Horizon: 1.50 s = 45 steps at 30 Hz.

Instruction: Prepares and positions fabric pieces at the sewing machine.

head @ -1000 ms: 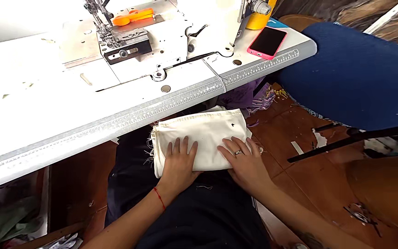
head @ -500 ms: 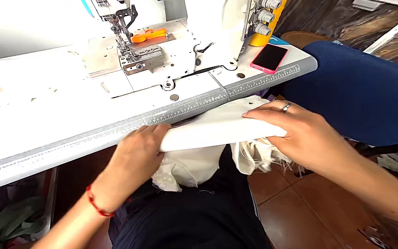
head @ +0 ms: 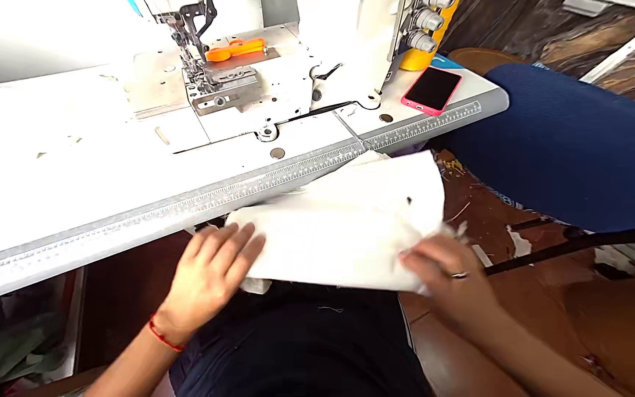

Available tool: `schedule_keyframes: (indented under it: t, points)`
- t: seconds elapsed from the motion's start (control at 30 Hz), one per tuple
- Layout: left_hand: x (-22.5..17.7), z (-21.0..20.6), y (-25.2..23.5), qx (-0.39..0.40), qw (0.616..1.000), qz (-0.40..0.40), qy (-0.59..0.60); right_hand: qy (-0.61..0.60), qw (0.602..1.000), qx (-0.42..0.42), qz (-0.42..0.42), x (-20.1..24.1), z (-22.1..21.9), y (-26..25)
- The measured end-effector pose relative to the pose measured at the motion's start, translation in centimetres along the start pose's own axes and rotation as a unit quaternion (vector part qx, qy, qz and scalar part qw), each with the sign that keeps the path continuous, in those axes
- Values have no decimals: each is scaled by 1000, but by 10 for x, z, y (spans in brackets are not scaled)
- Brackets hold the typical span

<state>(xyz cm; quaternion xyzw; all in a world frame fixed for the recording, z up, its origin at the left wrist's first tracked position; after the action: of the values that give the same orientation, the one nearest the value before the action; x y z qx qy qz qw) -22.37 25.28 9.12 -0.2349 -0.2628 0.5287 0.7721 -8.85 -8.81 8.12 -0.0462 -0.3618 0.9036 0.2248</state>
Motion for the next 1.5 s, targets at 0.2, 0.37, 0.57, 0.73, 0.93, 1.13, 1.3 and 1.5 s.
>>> schedule_keyframes:
  t: [0.2,0.37,0.57,0.73,0.93,1.13,1.3,1.5]
  points:
    - [-52,-38,73,114,989,49,75,-58,992,100,-52,17,-40,95]
    - [-56,-37,76,99,991,68,65,-36,989,101,-97,-15,-21,74]
    - [-39,-31,64,156,961,123,192,-197,853,201,-439,-47,-39,23]
    - [-12,-51,-2,126,960,181,170,-72,960,68,-261,-43,-74,-31]
    - [-1,-111,8,310,874,356,114,-86,929,140,-331,-62,-116,-25]
    - [1,-93,24,288,810,503,88,-92,909,150,-379,-61,-111,-17]
    - [-38,-53,-4,146,926,308,161,-84,974,76,-194,-4,-59,-29]
    - [-83,-70,-13,341,870,205,292,-119,961,250,-3,37,-65,18]
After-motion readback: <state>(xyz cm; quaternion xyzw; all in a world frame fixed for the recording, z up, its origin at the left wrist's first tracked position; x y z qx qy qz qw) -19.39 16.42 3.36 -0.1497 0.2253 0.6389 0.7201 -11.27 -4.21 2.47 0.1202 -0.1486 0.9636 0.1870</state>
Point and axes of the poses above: each hand's wrist, its own y-axis away from the middle knuckle, its own z-axis out of the back of the hand, x = y × z, the point moved 3 cm from there along -y, towards the middle knuckle, and after that the axes turned 2 degrees about -z, right-handed, at the moved point
